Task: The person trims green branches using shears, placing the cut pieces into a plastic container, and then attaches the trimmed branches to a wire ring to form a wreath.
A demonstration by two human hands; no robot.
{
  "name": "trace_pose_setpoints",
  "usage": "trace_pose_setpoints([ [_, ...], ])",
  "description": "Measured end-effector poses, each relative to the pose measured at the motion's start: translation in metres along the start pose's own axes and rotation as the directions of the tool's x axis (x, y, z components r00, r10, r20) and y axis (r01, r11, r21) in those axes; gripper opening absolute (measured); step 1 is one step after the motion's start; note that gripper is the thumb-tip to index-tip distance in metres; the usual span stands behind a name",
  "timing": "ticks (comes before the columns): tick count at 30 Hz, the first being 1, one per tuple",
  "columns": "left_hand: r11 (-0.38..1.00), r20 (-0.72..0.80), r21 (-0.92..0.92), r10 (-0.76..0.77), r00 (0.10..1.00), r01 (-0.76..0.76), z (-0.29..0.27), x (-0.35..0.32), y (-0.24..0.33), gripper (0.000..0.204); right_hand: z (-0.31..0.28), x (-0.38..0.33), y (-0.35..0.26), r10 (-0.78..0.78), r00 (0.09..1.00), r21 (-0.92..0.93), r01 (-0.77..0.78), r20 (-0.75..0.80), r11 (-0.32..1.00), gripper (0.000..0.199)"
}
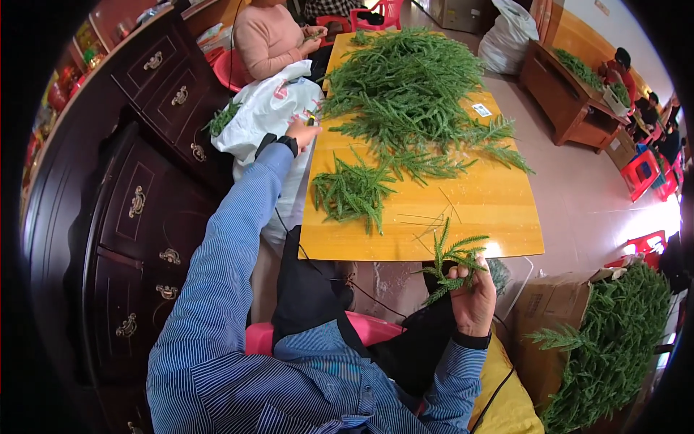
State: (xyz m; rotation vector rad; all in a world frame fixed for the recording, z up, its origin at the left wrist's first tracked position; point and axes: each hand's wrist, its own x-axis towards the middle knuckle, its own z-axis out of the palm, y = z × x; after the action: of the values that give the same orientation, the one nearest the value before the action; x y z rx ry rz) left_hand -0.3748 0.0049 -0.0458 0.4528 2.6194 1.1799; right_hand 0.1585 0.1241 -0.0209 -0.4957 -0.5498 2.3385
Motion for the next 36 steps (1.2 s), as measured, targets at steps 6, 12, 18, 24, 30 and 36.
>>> trace_pose_setpoints([
  [6, 0.977, -0.152, 0.195, 0.115, 0.982, -0.084, 0.028, 0.034, 0.027, 0.066, -0.001, -0.002, -0.003, -0.016, 1.000, -0.026, 0.016, 0.020, 1.000, 0.015],
  [12, 0.938, -0.219, 0.293, 0.254, 0.942, -0.185, 0.074, 0.042, 0.055, 0.074, 0.004, -0.005, -0.006, -0.022, 1.000, -0.088, 0.020, -0.021, 0.996, 0.014],
  [18, 0.733, -0.078, 0.590, 0.469, 0.880, -0.339, 0.077, 0.061, 0.023, 0.068, 0.009, -0.004, -0.003, 0.002, 1.000, -0.074, -0.003, -0.017, 0.997, 0.012],
  [24, 0.845, -0.108, 0.477, 0.331, 0.938, -0.243, 0.055, 0.025, 0.044, 0.057, 0.002, -0.004, -0.003, -0.018, 1.000, -0.131, 0.020, 0.012, 0.991, 0.014],
  [30, 0.927, 0.205, -0.176, 0.363, 0.909, -0.331, 0.025, -0.060, 0.042, 0.049, -0.002, -0.002, -0.004, -0.038, 0.999, -0.098, 0.038, -0.001, 0.994, 0.014],
  [36, 0.947, 0.356, -0.173, 0.318, 0.879, -0.272, 0.047, -0.107, 0.011, 0.066, -0.004, 0.002, 0.008, 0.000, 0.997, -0.151, 0.012, 0.077, 0.988, 0.014],
])
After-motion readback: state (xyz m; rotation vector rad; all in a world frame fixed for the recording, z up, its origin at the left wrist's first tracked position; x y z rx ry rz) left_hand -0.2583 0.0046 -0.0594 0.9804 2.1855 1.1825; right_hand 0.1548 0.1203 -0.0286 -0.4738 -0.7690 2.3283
